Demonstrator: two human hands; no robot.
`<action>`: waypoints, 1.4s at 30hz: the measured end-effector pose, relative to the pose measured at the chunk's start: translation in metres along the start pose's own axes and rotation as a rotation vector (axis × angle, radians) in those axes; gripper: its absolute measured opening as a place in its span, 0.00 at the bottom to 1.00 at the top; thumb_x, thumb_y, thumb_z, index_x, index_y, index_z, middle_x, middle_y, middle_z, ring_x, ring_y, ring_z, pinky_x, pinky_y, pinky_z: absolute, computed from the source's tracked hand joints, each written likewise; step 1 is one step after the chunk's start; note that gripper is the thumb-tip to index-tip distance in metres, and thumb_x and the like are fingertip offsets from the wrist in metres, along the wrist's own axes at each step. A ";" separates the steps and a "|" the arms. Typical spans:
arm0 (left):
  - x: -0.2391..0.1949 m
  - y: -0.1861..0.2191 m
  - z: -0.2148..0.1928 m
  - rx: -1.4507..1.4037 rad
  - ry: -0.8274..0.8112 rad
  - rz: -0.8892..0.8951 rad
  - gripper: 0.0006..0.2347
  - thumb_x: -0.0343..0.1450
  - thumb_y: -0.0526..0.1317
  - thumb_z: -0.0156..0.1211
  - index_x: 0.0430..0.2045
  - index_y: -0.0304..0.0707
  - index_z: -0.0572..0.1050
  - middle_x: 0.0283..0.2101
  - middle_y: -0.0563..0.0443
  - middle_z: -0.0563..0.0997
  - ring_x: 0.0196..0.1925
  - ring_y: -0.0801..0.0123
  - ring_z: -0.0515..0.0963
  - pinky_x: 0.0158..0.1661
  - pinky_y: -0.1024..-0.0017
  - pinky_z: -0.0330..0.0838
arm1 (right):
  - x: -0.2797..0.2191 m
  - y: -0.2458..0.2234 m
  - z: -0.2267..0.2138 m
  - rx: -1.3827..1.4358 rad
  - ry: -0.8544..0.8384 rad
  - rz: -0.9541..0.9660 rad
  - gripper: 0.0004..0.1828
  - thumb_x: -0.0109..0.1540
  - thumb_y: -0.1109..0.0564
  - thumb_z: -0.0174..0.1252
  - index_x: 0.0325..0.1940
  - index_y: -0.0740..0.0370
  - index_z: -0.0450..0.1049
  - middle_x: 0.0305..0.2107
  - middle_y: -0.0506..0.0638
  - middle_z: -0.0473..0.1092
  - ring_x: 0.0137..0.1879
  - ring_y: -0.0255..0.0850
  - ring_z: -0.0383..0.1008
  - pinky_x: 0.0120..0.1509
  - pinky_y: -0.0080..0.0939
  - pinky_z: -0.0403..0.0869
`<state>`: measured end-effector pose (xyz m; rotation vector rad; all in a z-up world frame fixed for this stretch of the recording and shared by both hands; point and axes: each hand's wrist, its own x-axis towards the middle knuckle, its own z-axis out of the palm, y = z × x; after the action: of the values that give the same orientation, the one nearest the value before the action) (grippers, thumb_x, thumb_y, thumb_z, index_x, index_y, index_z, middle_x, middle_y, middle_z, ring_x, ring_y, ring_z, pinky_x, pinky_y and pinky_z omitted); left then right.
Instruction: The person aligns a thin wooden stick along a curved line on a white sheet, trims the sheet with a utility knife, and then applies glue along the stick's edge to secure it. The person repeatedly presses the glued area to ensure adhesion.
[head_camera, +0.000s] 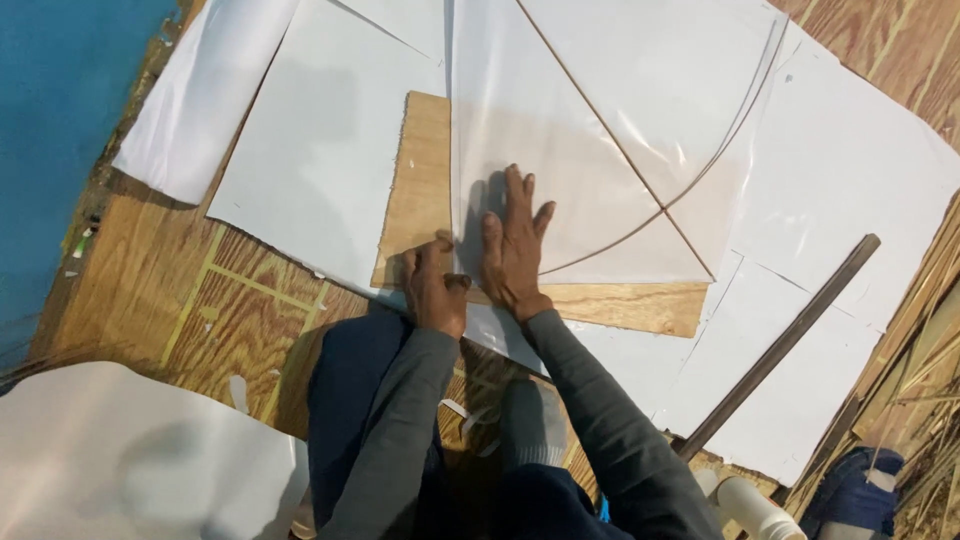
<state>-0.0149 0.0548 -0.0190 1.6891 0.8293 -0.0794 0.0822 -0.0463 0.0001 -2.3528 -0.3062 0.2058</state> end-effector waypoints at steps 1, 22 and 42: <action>-0.003 0.002 -0.004 0.002 0.001 0.000 0.20 0.73 0.23 0.58 0.57 0.42 0.65 0.60 0.39 0.62 0.66 0.34 0.66 0.56 0.47 0.79 | -0.002 -0.003 0.013 0.002 0.000 0.000 0.38 0.72 0.31 0.22 0.84 0.45 0.37 0.80 0.48 0.41 0.84 0.48 0.33 0.83 0.61 0.22; -0.011 0.023 -0.006 0.168 -0.132 0.096 0.41 0.74 0.21 0.53 0.81 0.52 0.43 0.81 0.38 0.23 0.81 0.36 0.21 0.74 0.33 0.21 | -0.005 -0.021 0.015 0.314 0.153 -0.161 0.33 0.74 0.42 0.32 0.82 0.53 0.45 0.77 0.52 0.48 0.83 0.48 0.43 0.89 0.49 0.37; -0.022 0.029 0.031 0.315 0.095 0.145 0.53 0.68 0.51 0.78 0.82 0.60 0.37 0.82 0.38 0.21 0.82 0.47 0.16 0.70 0.30 0.11 | -0.087 0.053 -0.051 -0.132 0.369 0.239 0.63 0.55 0.41 0.76 0.83 0.54 0.44 0.79 0.57 0.44 0.83 0.58 0.39 0.73 0.85 0.24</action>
<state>-0.0038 0.0156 0.0056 2.0590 0.7923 -0.0310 0.0196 -0.1411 0.0051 -2.4957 0.1455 -0.1412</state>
